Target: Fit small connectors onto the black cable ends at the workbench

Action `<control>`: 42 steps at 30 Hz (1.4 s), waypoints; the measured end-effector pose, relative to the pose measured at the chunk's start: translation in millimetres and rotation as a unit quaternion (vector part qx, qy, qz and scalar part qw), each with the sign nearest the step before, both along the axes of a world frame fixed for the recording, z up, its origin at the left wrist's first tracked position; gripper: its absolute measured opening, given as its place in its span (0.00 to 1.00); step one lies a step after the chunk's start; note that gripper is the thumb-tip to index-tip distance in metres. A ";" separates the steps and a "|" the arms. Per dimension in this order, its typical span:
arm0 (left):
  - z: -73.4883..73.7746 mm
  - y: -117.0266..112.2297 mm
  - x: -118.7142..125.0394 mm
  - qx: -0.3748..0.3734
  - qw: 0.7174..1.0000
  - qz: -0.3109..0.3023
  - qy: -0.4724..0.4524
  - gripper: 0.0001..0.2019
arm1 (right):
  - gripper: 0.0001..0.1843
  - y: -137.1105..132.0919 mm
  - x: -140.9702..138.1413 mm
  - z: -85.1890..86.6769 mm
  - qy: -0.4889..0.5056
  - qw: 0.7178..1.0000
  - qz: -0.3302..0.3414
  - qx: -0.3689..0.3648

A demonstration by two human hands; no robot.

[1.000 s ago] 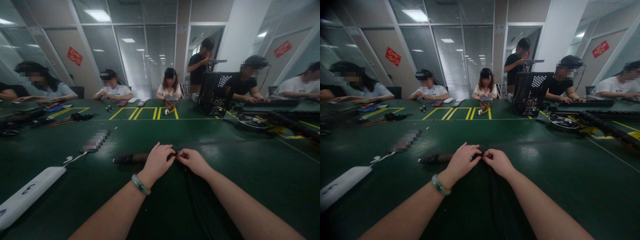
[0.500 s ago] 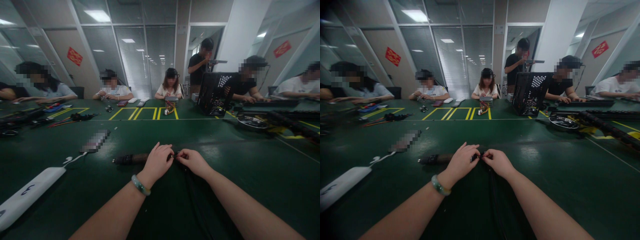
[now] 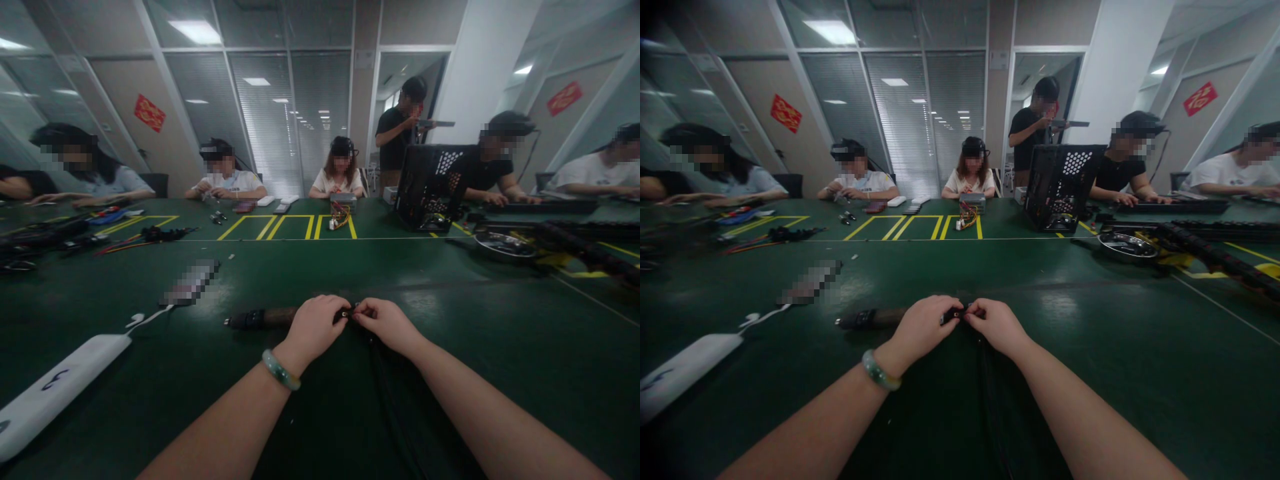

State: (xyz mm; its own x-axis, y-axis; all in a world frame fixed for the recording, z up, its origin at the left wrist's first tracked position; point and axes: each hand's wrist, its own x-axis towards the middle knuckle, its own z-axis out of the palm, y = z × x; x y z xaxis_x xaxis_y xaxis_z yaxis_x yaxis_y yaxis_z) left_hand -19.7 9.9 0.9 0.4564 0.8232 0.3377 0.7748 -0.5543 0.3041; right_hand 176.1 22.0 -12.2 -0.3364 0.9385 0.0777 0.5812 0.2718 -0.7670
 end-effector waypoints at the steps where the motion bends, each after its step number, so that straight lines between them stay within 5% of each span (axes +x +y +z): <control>1: 0.4 -0.8 0.4 -0.002 1.000 0.011 0.001 0.09 | 0.09 0.0 -0.1 0.7 -0.001 1.000 -0.001 0.000; 42: -2.1 1.5 -0.1 0.003 1.000 0.018 0.004 0.08 | 0.07 1.4 -2.0 -1.0 0.000 1.000 0.004 0.027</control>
State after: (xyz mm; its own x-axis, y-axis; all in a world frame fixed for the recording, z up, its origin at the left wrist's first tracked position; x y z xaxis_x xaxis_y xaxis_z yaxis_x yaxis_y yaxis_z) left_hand -19.9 11.3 -1.2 0.4287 0.8375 0.3388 0.7965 -0.5274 0.2958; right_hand 174.0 23.4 -13.2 -0.3432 0.9306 0.1276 0.5799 0.3167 -0.7506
